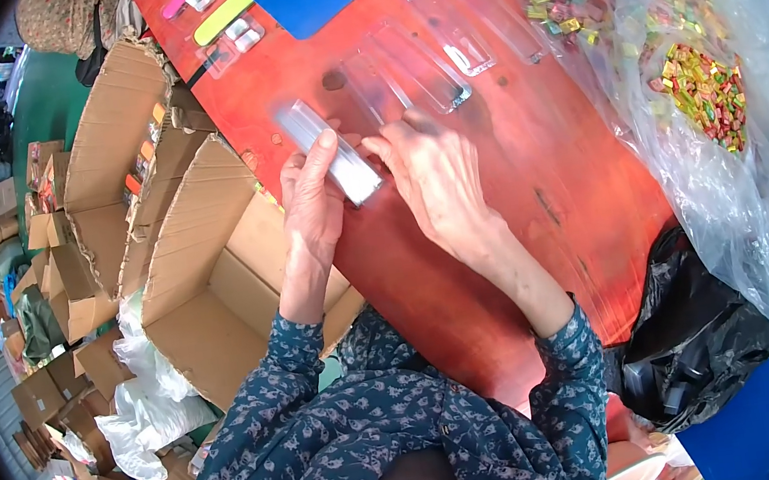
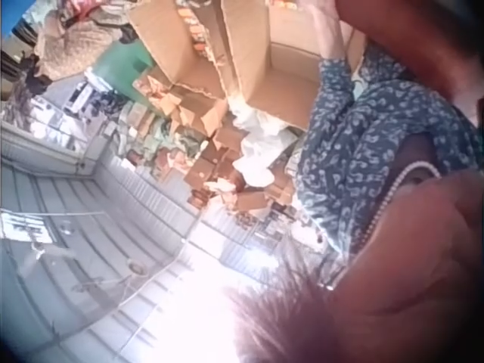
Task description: Packing small toy cubes into plastic trays and tube packaging at a factory workstation.
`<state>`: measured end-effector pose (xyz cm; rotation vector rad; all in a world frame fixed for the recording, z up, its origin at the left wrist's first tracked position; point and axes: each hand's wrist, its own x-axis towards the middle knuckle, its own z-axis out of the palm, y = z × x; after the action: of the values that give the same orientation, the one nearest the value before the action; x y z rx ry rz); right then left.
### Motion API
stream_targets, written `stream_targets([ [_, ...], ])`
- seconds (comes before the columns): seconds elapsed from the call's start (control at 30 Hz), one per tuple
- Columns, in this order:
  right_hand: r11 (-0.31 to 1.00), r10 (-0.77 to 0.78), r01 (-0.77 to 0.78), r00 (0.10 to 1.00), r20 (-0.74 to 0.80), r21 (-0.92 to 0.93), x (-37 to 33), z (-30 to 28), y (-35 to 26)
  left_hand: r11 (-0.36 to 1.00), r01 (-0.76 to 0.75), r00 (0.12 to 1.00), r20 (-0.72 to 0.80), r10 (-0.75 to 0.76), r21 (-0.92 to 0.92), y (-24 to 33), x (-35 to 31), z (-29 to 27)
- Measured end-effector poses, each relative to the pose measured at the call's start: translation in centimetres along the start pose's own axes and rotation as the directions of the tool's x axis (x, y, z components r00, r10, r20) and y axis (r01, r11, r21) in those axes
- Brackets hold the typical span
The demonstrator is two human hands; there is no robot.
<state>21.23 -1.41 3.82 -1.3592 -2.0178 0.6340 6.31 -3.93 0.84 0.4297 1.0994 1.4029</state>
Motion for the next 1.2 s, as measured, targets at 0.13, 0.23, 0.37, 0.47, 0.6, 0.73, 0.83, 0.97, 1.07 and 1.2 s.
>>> stream_targets([
  [0.13,0.908,-0.009,0.008,1.000,0.000,0.418,-1.4,0.5,-0.9,0.999,0.018,1.000,0.000,-0.018,0.033,0.0,-0.4,-0.3],
  [0.23,0.822,0.054,-0.125,0.988,0.143,0.556,-1.7,0.8,-1.2,0.997,0.022,1.000,0.017,-0.024,0.069,0.1,-1.2,-0.2],
  [0.37,0.582,0.099,-0.277,0.957,0.272,0.765,-1.4,1.8,-0.2,0.998,0.015,0.998,0.062,-0.020,0.068,0.4,-1.5,-0.8],
  [0.47,0.386,0.106,-0.399,0.915,0.390,0.831,-1.1,1.6,-0.3,0.997,0.033,0.996,0.083,-0.039,0.067,0.7,-1.4,-1.3],
  [0.6,0.575,0.166,-0.350,0.935,0.313,0.740,-1.2,2.8,-0.8,0.996,0.018,0.998,0.055,-0.023,0.086,0.7,-1.3,-1.8],
  [0.73,0.989,-0.064,0.086,0.983,-0.169,0.121,-0.5,3.2,-1.6,0.992,-0.067,0.991,-0.112,0.080,0.110,1.2,-1.1,-3.2],
  [0.83,0.962,-0.170,0.168,0.985,0.011,-0.213,0.3,4.0,-2.0,0.990,-0.107,0.980,-0.158,0.121,0.095,2.0,-1.3,-4.2],
  [0.97,0.955,-0.093,0.113,0.992,0.085,-0.274,0.9,4.9,-1.8,0.994,-0.086,0.989,-0.112,0.094,0.074,1.6,-2.1,-4.1],
  [1.07,0.998,-0.035,0.036,0.999,0.011,-0.054,0.1,3.5,-2.6,0.997,-0.058,0.992,-0.105,0.064,0.055,1.6,-3.0,-3.3],
  [1.2,0.812,-0.107,-0.073,0.957,0.270,0.579,-1.5,0.4,-2.4,0.990,-0.100,0.994,-0.042,0.105,0.099,1.2,-4.3,-1.7],
])
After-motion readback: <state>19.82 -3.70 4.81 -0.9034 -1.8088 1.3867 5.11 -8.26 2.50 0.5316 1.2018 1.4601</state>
